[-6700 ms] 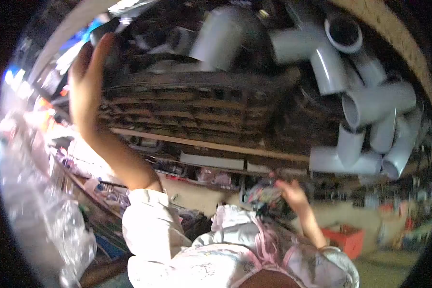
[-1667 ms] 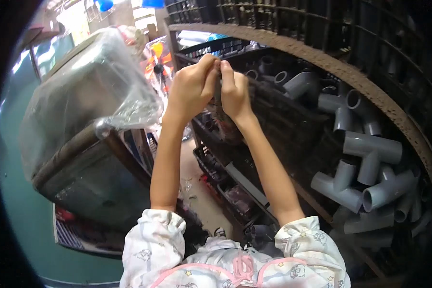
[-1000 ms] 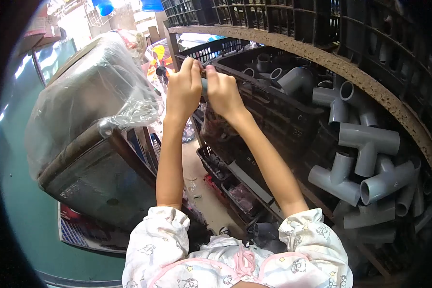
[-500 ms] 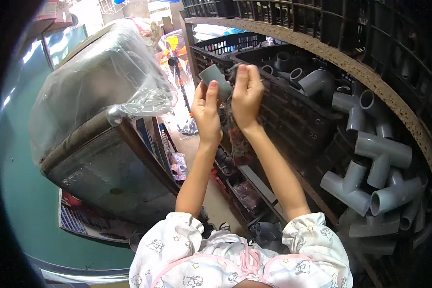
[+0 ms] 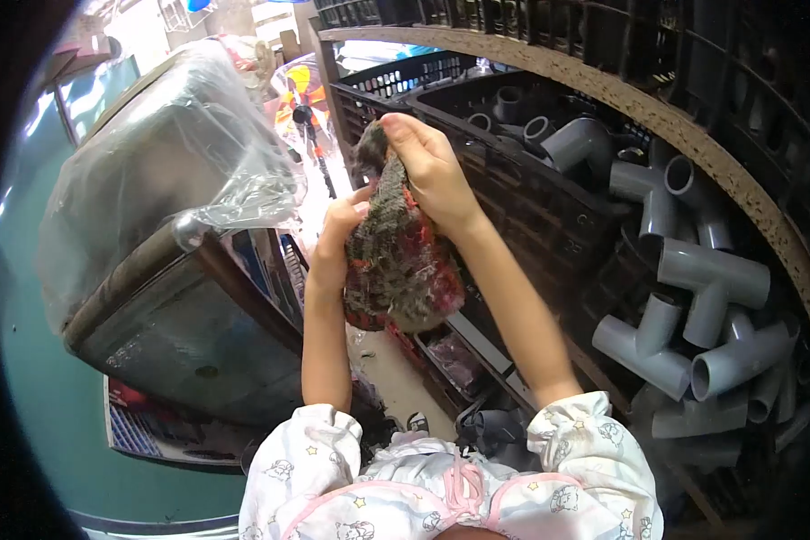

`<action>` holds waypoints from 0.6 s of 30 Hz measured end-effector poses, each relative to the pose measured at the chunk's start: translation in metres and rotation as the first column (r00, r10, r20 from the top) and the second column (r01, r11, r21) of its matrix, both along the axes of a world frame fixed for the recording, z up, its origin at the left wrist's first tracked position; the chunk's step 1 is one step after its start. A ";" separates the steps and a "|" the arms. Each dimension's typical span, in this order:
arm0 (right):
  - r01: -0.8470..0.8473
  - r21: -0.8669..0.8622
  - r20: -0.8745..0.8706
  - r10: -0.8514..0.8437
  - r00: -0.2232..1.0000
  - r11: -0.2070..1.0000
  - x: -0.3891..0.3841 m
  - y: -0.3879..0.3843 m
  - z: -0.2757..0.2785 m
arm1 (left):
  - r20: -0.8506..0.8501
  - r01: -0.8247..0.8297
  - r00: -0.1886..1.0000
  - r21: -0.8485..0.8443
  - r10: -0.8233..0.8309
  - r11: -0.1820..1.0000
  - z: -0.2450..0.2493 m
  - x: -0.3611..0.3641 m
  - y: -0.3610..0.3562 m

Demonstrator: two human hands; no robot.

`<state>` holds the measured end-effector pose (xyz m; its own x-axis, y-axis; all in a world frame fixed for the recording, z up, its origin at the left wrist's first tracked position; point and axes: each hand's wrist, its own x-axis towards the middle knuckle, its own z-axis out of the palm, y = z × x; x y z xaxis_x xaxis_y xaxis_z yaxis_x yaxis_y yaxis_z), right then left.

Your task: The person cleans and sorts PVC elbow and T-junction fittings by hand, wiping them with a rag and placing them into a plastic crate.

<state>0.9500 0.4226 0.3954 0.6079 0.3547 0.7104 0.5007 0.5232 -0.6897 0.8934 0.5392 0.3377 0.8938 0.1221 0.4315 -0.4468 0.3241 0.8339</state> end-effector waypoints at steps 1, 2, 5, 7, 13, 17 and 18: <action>0.077 0.060 -0.019 -0.076 0.997 0.995 -0.001 -0.002 -0.001 | 0.049 0.041 0.998 0.038 -0.043 0.998 0.010 -0.007 -0.009; 0.126 0.106 -0.054 -0.121 0.991 0.986 -0.001 -0.004 -0.003 | 0.099 0.077 0.991 0.078 -0.085 0.994 0.019 -0.013 -0.018; 0.358 0.218 -0.078 -0.350 0.934 0.908 0.002 -0.010 -0.020 | 0.113 -0.052 0.993 0.153 0.035 0.987 0.016 -0.004 -0.025; 0.408 0.151 -0.048 -0.406 0.913 0.900 -0.005 -0.010 -0.044 | 0.114 -0.177 0.979 0.091 0.167 0.980 0.013 0.002 -0.030; 0.204 -0.109 -0.012 -0.207 0.978 0.973 -0.041 -0.023 -0.095 | 0.119 -0.379 0.915 -0.072 0.385 0.923 0.007 0.015 -0.050; 0.054 -0.362 -0.126 -0.107 0.986 0.931 -0.055 -0.057 -0.108 | 0.119 -0.370 0.918 -0.091 0.379 0.925 0.019 0.031 -0.049; 0.055 -0.398 -0.128 -0.115 0.985 0.916 -0.059 -0.065 -0.112 | 0.147 -0.363 0.924 0.035 0.354 0.931 0.020 0.045 -0.038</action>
<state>0.8914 0.3576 0.2830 0.7344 0.5285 0.4258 0.4092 0.1557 -0.8990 0.9380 0.5016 0.3581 0.7276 0.3935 0.5619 -0.6338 0.0724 0.7701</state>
